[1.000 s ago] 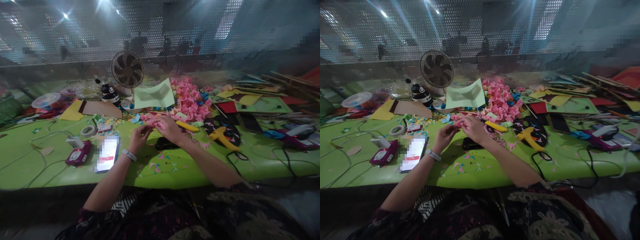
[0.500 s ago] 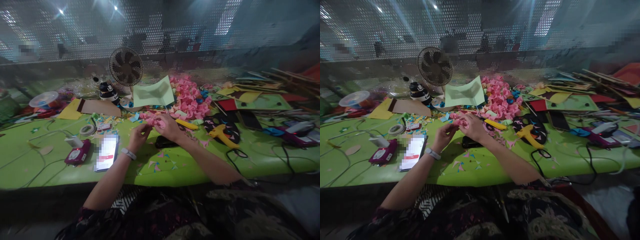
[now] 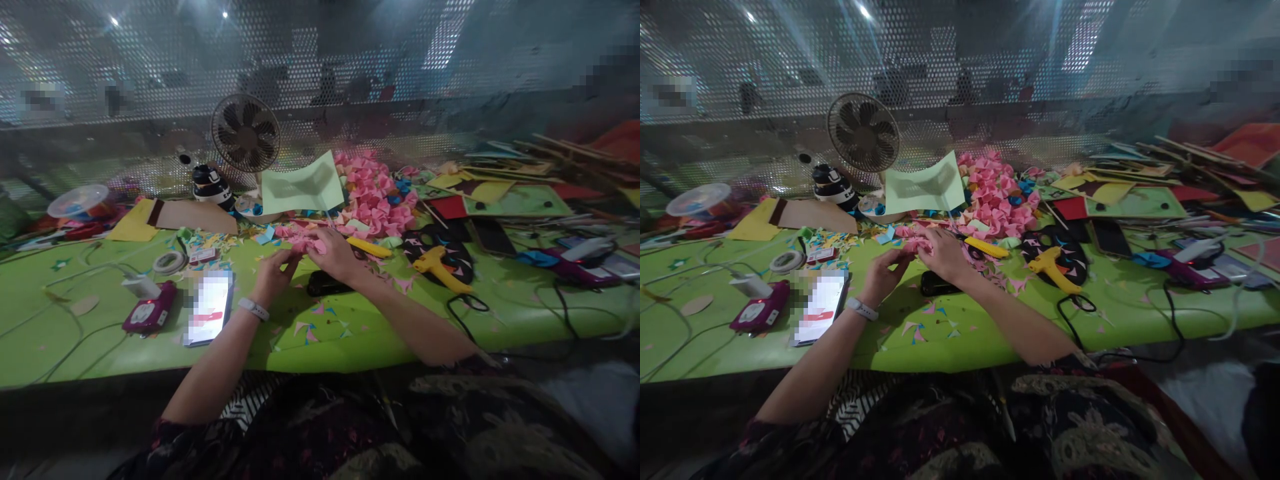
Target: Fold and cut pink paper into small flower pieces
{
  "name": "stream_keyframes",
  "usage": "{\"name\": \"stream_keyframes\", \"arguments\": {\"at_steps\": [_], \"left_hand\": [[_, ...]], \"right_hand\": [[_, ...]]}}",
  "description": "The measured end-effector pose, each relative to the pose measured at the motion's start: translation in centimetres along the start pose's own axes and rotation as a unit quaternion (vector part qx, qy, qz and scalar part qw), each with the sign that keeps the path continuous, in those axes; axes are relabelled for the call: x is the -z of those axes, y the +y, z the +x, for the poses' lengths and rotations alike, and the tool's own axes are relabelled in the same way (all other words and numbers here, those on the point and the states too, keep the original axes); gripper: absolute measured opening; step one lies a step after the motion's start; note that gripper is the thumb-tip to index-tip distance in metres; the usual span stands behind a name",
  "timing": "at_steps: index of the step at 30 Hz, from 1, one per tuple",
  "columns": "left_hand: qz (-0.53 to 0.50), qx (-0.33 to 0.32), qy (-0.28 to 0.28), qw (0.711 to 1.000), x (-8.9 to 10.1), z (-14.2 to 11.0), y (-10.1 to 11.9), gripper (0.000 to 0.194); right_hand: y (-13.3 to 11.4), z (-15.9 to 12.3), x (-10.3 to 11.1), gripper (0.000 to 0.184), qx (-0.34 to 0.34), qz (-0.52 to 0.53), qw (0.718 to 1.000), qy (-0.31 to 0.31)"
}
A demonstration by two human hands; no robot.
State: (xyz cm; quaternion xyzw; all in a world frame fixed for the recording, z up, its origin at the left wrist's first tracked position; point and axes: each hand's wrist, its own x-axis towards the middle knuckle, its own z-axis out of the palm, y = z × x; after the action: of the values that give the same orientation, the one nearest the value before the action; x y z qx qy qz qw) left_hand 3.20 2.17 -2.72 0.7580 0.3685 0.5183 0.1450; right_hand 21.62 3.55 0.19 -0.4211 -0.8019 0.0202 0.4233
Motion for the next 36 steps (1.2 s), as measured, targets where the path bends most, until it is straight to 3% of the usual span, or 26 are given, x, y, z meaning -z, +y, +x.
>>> {"name": "stream_keyframes", "arguments": {"at_steps": [9,14,18,22,29,36], "left_hand": [[0.021,-0.034,-0.013,0.999,0.4,0.1,0.1,0.017],[-0.023,0.038,-0.003,0.999,0.2,0.1,-0.6,0.019],[-0.056,0.074,0.027,0.995,0.0,0.1,-1.0,0.024],[-0.052,0.078,0.053,0.994,0.0,0.2,-1.0,0.023],[-0.001,0.018,0.048,0.999,0.2,0.2,-0.9,0.02],[-0.054,0.053,0.06,0.995,-0.2,0.1,-0.8,0.027]], "right_hand": [[-0.4,0.0,0.1,0.026,-0.003,-0.022,1.0,0.007],[-0.2,0.4,0.9,0.028,-0.013,0.083,0.997,0.001],[0.2,0.6,1.1,0.017,-0.033,0.088,0.995,0.027],[0.7,0.5,0.6,0.017,-0.009,0.06,0.998,0.027],[0.6,0.0,-0.5,0.015,0.063,0.013,0.998,0.024],[0.6,-0.2,-0.7,0.015,0.068,-0.008,0.997,0.024]]}}
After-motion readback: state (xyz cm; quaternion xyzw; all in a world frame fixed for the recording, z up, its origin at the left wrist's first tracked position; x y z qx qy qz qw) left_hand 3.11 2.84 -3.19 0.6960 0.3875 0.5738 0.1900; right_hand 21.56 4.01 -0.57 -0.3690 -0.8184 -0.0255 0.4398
